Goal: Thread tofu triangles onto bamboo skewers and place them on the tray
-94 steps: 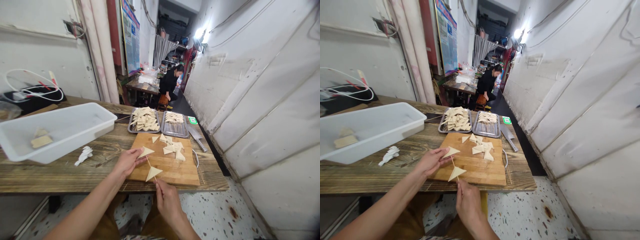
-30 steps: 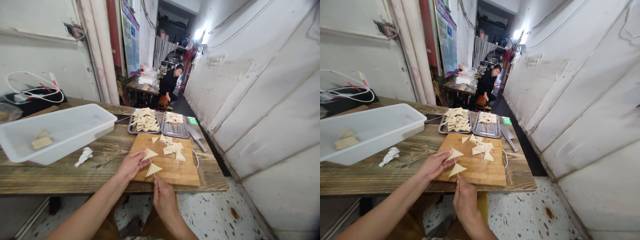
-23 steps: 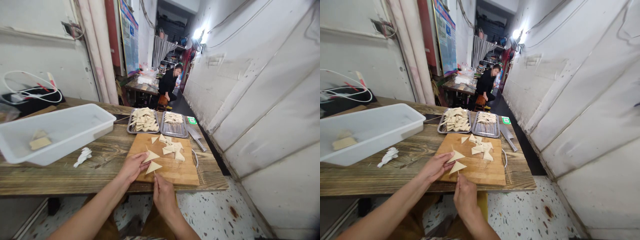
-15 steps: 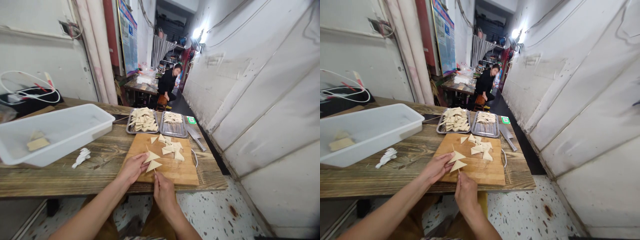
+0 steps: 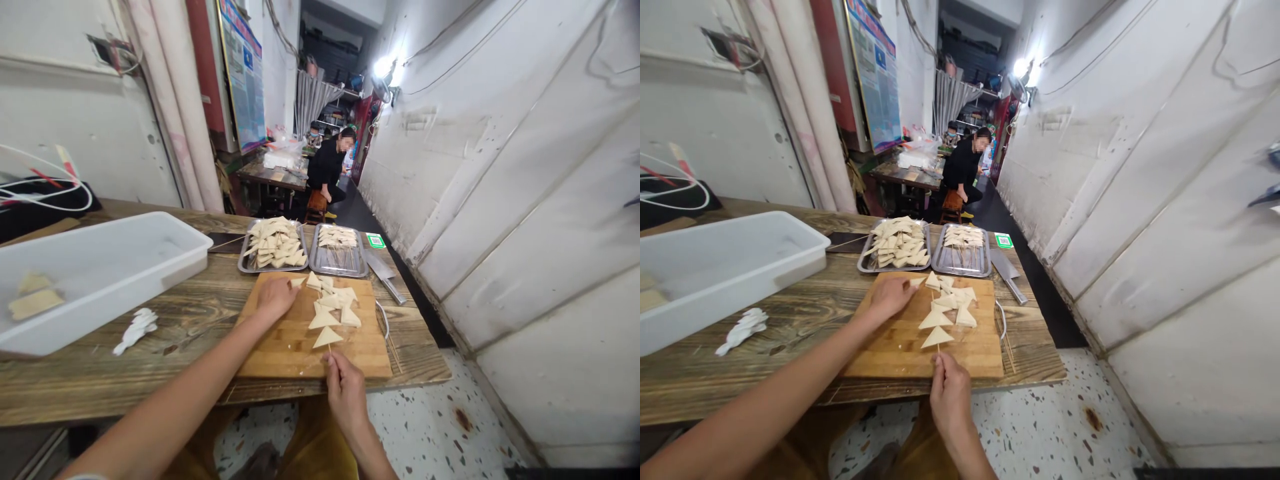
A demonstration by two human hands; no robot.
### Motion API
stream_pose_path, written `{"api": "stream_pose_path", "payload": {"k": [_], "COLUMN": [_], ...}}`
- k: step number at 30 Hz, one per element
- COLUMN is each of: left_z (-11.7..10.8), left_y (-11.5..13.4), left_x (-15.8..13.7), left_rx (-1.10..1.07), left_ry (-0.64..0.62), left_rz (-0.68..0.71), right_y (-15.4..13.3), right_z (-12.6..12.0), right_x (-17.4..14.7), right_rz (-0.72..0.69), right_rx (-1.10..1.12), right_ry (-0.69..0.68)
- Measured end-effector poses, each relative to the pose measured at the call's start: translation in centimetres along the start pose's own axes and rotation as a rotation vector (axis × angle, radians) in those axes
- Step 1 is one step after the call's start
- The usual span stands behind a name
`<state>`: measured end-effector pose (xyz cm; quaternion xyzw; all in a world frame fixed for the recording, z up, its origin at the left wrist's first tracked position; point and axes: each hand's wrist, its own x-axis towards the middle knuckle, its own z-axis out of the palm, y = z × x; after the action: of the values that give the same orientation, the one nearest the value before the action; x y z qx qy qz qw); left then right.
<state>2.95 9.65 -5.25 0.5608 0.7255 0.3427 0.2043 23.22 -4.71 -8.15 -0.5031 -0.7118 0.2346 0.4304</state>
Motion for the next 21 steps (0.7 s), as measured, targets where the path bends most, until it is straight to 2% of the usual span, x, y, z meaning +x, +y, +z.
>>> {"api": "stream_pose_path", "payload": {"k": [5,9,12,15,18,19,21], "left_z": [1.0,0.8,0.3,0.0,0.6,1.0,1.9], "left_y": [0.6,0.8,1.4,2.3,3.4,3.7,4.2], "left_x": [1.4,1.8,1.2,0.2,-1.0,-1.3,-1.9], "left_rx": [0.162,0.199,0.221,0.253,0.164,0.132,0.089], "left_ry": [-0.032,-0.086,-0.068,0.002,-0.126,-0.184,-0.241], "left_rz": [-0.041,-0.047,-0.016,0.138,0.398,0.447,0.46], "right_y": [0.0,0.1,0.4,0.7,1.2,1.4,1.7], "right_z": [0.0,0.0,-0.2,-0.6,-1.2,-1.4,-1.6], "right_x": [-0.2,-0.3,-0.7,-1.0,-1.3,-1.4,-1.6], "right_rz": [0.006,0.012,0.023,0.043,0.065,0.074,0.084], "right_rx": [0.041,0.046,0.047,0.034,0.022,0.017,0.006], "right_ry": [-0.009,-0.016,-0.01,0.017,0.066,0.084,0.116]}}
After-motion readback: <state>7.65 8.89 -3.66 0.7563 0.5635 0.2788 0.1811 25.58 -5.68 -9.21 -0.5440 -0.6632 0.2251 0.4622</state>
